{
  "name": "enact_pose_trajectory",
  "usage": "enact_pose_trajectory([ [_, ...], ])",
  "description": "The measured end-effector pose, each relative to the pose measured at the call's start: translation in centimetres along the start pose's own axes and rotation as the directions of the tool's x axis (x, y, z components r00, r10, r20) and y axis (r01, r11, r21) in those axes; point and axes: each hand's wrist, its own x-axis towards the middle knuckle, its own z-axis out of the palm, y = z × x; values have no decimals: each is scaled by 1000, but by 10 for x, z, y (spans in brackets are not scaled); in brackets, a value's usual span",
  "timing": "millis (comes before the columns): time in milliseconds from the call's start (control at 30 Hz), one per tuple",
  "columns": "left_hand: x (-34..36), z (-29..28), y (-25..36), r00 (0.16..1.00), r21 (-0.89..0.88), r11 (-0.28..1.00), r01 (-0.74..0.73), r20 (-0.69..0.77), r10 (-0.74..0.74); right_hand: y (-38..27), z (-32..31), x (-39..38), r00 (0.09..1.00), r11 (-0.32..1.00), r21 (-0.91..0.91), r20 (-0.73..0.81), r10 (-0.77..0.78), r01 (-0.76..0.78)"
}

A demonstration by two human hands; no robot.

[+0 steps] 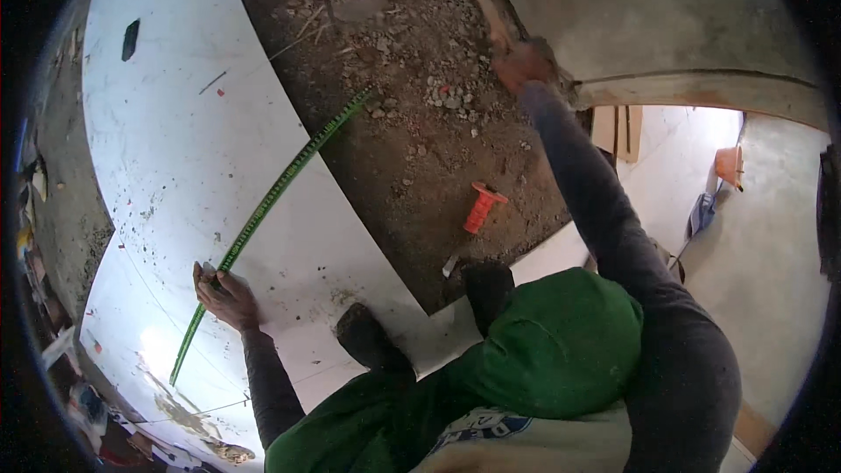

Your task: The person measures an open section of the floor with a tape measure and then uses a hammer and a chisel to break up the concrete and debris in that area.

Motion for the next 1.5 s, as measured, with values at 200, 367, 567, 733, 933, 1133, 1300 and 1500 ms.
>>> enact_pose_trajectory([
  [200, -9, -10, 0, 1000, 49, 999, 22, 16, -23, -28, 0, -38, 947, 947, 28, -40, -318, 319],
  [367, -3, -11, 4, 999, 40, 998, 52, 12, -53, 45, 34, 37, 991, 990, 55, 36, 127, -129],
  [567, -4, 2, 11, 1000, -7, 1000, 29, 6, -29, 78, 45, 61, 955, 917, 279, 167, 246, -285],
  [733, -3, -17, 20, 992, 31, 992, 121, 35, -122, 48, 56, 55, 875, 621, 639, 452, 175, -454],
  [933, -4, -25, 20, 979, 7, 980, 201, 44, -201, 9, 34, -75, 828, 399, 794, 545, -133, -459],
  [1133, -8, -15, 19, 988, 18, 989, 145, 44, -145, 27, 39, -80, 823, 698, 591, 568, -5, -404],
  [1300, -14, -20, 12, 985, 19, 988, 155, 75, -156, -12, 17, -97, 968, 987, 161, 245, -52, 13],
  [1500, -3, -18, 12, 993, 109, 990, 84, 69, -92, -10, 7, -87, 950, 907, 419, 297, -99, -36],
])
